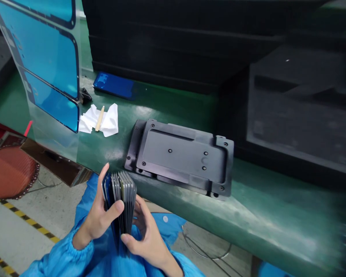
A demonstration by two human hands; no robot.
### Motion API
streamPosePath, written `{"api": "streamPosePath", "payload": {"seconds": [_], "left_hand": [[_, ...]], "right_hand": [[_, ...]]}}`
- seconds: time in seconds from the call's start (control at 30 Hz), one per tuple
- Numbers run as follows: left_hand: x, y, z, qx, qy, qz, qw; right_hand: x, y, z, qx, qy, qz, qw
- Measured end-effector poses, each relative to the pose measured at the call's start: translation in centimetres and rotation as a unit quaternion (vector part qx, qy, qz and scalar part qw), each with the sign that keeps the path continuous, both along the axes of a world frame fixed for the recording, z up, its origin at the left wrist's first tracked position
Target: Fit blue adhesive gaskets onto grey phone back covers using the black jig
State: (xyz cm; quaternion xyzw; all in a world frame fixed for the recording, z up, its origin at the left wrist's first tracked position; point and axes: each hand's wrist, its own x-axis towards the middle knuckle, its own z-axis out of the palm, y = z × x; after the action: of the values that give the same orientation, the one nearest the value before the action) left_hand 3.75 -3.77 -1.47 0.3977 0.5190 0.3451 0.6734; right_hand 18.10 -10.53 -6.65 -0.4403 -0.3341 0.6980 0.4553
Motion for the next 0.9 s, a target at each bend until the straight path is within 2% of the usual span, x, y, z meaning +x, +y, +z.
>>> {"api": "streamPosePath", "payload": {"seconds": [0.23, 0.7, 0.8, 0.9], "left_hand": [[0.6, 0.4, 1.0, -0.019, 0.01, 0.016, 1.0], [-0.2, 0.2, -0.5, 0.024, 0.039, -0.022, 0.999], [-0.2, 0.1, -0.5, 0.025, 0.028, -0.015, 0.999], [0.0, 0.0, -0.1, 0.008, 0.027, 0.018, 0.999]], "right_hand": [[0.1, 0.1, 0.0, 0.002, 0.003, 0.003, 1.0], [0.0, 0.0, 0.0, -0.014, -0.003, -0.003, 1.0], [0.0, -0.2, 0.0, -0.017, -0.015, 0.005, 1.0], [-0.1, -0.1, 0.2, -0.024, -0.027, 0.007, 0.999]]}}
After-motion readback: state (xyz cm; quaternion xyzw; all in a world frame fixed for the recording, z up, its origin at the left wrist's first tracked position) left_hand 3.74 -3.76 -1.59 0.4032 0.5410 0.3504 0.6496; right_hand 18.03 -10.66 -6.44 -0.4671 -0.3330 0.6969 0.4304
